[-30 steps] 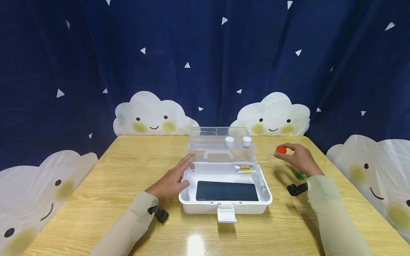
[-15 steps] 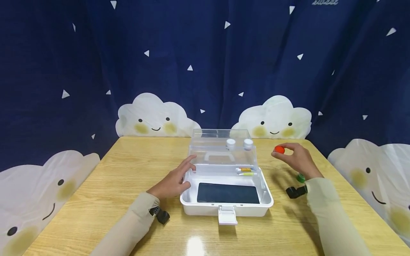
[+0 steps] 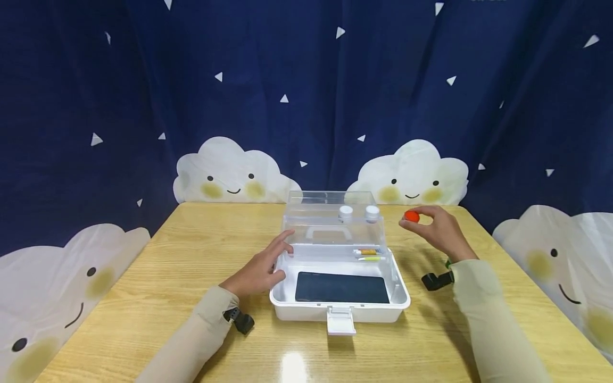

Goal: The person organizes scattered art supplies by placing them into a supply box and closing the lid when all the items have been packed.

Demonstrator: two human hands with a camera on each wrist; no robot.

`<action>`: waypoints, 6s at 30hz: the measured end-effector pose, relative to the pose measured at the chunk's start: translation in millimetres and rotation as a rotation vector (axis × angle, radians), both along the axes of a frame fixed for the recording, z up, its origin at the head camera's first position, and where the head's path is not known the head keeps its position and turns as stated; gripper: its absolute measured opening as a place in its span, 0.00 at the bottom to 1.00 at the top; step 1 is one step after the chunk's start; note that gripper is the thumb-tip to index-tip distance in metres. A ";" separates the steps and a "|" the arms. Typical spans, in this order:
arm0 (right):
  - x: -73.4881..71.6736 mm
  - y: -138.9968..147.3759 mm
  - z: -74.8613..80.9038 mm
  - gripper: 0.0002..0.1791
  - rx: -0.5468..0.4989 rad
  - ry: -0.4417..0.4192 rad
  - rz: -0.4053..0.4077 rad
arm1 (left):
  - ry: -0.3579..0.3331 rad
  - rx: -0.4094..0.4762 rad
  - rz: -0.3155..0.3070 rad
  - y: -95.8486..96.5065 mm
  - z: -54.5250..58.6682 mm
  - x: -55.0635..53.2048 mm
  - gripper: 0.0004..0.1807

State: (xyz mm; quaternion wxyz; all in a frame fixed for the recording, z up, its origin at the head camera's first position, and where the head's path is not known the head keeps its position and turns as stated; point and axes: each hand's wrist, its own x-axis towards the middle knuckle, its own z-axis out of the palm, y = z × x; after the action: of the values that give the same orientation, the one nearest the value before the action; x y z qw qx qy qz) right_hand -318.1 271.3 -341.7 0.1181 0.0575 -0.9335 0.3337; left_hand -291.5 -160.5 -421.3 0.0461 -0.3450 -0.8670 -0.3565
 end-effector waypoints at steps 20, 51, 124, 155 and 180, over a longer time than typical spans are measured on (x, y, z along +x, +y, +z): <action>-3.6 -30.6 13.4 0.37 -0.059 0.081 0.024 | 0.038 -0.014 -0.013 -0.6 -3.3 -3.8 0.23; -30.4 -86.5 37.5 0.34 0.013 0.040 0.148 | 0.015 -0.014 -0.001 -2.2 0.2 -2.7 0.23; -59.6 -172.3 14.2 0.31 0.122 -0.103 0.288 | -0.007 -0.020 -0.004 -2.3 -0.5 -1.4 0.23; -61.0 -172.6 16.7 0.28 0.223 -0.147 0.319 | -0.019 -0.015 0.001 -3.4 0.8 -1.4 0.23; -54.4 -165.7 25.7 0.29 0.174 -0.139 0.336 | -0.021 -0.017 0.008 -5.0 -2.5 -3.0 0.23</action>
State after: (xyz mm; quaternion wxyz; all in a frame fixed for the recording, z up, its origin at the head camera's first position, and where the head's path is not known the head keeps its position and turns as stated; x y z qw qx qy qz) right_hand -372.5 105.6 -315.9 -0.0092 0.1993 -0.9419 0.2702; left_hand -294.5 -165.5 -423.8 0.0355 -0.3383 -0.8717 -0.3527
